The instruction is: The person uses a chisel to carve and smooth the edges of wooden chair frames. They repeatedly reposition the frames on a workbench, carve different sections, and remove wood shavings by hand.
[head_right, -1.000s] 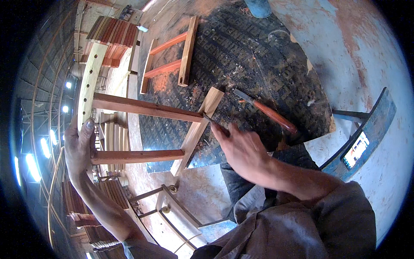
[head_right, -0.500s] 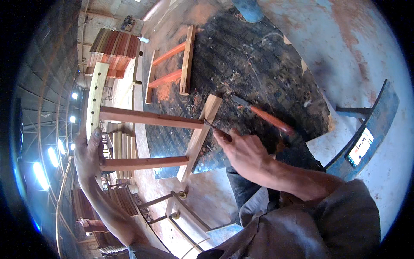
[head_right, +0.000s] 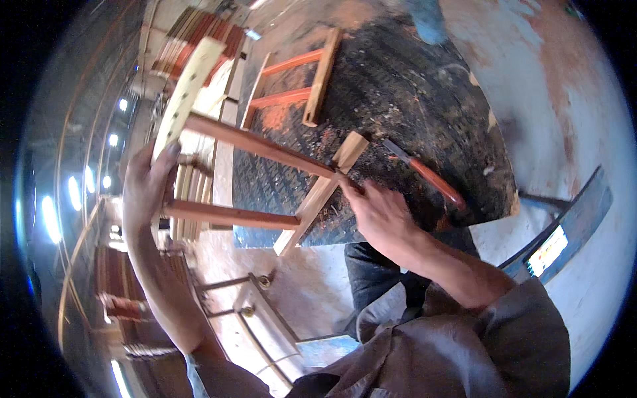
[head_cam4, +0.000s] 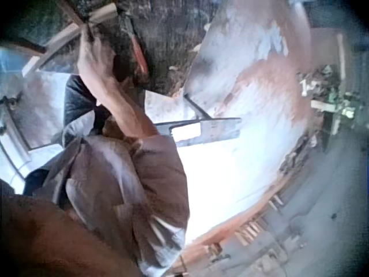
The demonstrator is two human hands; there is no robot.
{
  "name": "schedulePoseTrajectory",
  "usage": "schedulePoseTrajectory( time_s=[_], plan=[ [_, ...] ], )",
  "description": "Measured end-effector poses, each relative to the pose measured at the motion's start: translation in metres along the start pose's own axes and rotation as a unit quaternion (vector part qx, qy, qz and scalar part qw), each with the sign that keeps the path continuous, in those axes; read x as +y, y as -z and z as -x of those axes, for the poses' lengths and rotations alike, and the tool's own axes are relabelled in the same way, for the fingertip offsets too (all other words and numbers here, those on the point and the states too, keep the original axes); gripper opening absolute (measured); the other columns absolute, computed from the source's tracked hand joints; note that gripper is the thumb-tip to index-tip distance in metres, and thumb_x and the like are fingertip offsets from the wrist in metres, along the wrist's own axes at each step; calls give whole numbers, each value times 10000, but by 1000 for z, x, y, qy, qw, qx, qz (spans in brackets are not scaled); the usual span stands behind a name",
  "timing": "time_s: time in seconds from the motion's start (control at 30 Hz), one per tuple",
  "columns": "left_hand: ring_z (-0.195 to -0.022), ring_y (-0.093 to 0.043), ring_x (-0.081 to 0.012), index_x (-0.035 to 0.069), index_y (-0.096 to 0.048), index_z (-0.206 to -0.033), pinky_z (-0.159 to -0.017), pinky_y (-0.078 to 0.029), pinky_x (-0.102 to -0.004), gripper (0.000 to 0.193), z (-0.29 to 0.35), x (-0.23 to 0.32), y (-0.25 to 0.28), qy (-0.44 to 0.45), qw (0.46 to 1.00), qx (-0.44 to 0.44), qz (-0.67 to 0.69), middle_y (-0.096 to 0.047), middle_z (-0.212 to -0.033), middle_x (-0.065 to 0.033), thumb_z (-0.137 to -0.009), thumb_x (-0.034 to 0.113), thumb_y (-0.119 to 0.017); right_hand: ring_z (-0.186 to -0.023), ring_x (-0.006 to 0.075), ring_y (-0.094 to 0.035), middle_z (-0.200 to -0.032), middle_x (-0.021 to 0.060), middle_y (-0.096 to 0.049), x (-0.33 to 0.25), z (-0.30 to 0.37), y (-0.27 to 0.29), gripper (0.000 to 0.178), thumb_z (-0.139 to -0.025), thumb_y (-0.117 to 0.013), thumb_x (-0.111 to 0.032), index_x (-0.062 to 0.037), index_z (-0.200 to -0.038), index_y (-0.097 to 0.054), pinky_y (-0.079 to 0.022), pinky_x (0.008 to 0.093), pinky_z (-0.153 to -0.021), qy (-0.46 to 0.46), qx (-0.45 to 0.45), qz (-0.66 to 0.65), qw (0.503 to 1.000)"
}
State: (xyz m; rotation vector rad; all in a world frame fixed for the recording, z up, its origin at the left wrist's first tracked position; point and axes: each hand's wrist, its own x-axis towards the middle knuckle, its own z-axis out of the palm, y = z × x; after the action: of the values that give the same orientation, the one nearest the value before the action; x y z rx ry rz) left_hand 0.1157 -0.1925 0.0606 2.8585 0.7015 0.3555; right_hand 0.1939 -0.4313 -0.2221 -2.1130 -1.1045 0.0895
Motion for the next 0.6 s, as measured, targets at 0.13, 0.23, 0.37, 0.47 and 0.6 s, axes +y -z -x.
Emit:
schedulePoseTrajectory(
  time_s=[0.13,0.23,0.37,0.47,0.6],
  plan=[
    [-508,-560,-100,-15,-733,-900,-485,-437,-301,609,2,0,2,5,1000,-17,15,-555,-547,-26,-944,592,-721,-727,429,-702,-960,237,-663,0,27,22,554,-909,-632,-20,-75,-1458,-575,-581,501,-615,-25,-43,19,999],
    [-516,-570,-106,-11,-745,-911,-503,-450,-300,581,6,2,1,14,1000,-4,-15,-558,-549,-28,-934,569,-744,-752,425,-701,-965,236,-666,6,33,23,573,-914,-626,-33,-82,-1480,-553,-579,511,-635,-27,-11,20,999],
    [-517,-553,-88,-12,-761,-1009,-495,-435,-288,556,10,7,-2,-12,999,16,29,-567,-563,-12,-921,537,-771,-835,438,-701,-1048,239,-657,13,26,8,613,-914,-613,-57,-89,-1517,-504,-574,545,-712,-8,-38,22,999],
    [-458,-497,-63,-11,-757,-1049,-440,-396,-281,565,11,8,-2,18,1000,12,-4,-570,-558,2,-933,542,-754,-820,422,-707,-1045,231,-652,11,21,5,610,-925,-603,-50,-84,-1525,-499,-579,521,-719,-59,-103,24,993],
    [-426,-429,-36,10,-758,-983,-404,-308,-260,556,9,6,-2,15,1000,-12,16,-505,-522,39,-958,565,-722,-779,419,-707,-1034,231,-652,2,0,7,598,-925,-594,-31,-71,-1516,-509,-584,512,-693,-23,-46,-17,999]
  ],
)
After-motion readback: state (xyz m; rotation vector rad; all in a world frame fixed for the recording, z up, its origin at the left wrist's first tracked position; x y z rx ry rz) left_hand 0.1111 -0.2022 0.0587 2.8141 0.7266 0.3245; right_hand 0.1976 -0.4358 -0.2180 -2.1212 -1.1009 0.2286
